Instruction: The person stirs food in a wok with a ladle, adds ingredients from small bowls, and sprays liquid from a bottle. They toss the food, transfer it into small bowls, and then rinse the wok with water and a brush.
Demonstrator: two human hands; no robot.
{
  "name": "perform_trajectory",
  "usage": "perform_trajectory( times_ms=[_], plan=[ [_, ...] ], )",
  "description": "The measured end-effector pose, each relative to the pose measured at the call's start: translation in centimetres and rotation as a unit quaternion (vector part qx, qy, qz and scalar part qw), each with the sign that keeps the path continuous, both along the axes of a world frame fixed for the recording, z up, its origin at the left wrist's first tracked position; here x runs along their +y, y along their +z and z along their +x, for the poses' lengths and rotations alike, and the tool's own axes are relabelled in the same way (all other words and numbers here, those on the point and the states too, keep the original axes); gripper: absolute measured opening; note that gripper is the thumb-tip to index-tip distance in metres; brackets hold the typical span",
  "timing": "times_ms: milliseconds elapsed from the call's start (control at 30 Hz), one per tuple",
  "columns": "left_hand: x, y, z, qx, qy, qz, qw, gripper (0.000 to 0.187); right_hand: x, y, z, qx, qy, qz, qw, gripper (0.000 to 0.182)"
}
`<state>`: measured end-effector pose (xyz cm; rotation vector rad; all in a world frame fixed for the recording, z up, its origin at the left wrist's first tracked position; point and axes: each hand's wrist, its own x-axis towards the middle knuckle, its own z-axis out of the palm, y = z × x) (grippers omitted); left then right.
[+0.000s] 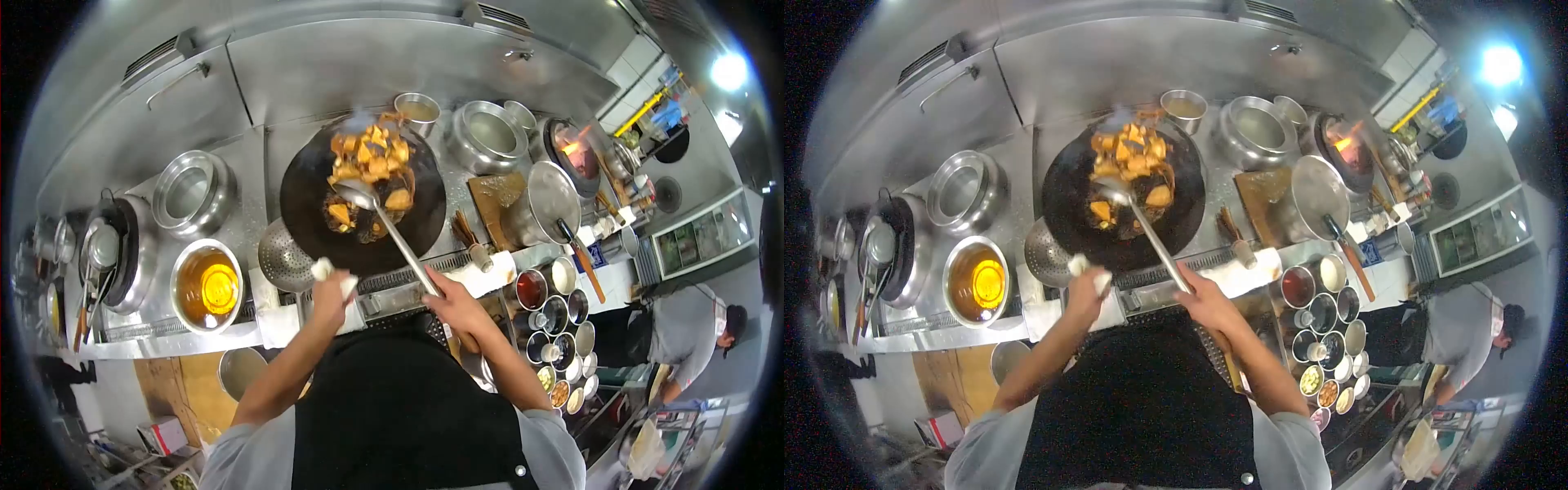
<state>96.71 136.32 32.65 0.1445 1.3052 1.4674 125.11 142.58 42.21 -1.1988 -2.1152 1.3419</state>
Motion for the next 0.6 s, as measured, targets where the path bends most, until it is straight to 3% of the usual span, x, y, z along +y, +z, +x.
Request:
perform_trajectory(
  times_ms=[33,133,167,233,267,333,367,400,433,467,600],
  plan=[
    [2.0,1.4,-0.6,-0.012,-0.008,-0.002,1.0,0.014,-1.6,4.7,-0.2,-0.012,-0.011,-0.193,0.981,0.069],
    [7.8,2.8,-1.4,-0.064,-0.027,0.003,0.998,0.011,-1.0,3.6,0.9,0.006,0.015,-0.224,0.974,0.07],
    [9.4,1.1,-2.1,-0.053,-0.06,-0.021,0.997,0.01,0.0,3.3,0.6,0.006,0.017,-0.221,0.975,0.07],
    [10.3,-1.4,-2.7,-0.056,-0.048,0.002,0.997,0.013,2.7,2.3,-0.3,-0.127,0.054,-0.053,0.989,0.073],
    [9.9,-2.6,-2.7,-0.052,-0.029,0.025,0.998,0.012,4.0,-0.6,-0.2,-0.125,0.051,-0.047,0.99,0.073],
    [6.8,-3.8,-2.1,-0.032,-0.036,0.051,0.998,0.01,6.8,-7.0,-0.3,-0.108,0.007,0.191,0.976,0.07],
    [4.9,-2.0,-1.1,-0.037,-0.005,0.028,0.999,0.009,6.5,-6.3,-0.9,-0.106,0.004,0.197,0.975,0.07],
    [3.6,-4.5,-1.1,-0.01,-0.028,0.079,0.996,0.008,5.6,-4.6,-1.8,-0.117,-0.029,0.185,0.975,0.069],
    [2.7,-3.6,-0.5,-0.005,0.0,-0.015,1.0,0.008,4.7,-3.9,-2.3,-0.129,-0.061,0.17,0.975,0.068],
    [2.6,-2.6,-0.1,-0.007,0.01,0.01,1.0,0.008,3.5,-4.5,-1.9,-0.119,-0.078,0.163,0.976,0.068],
    [7.6,-2.0,-2.0,-0.016,0.0,0.026,1.0,0.018,-3.1,-8.0,0.7,-0.111,-0.071,0.216,0.967,0.073]
  ],
)
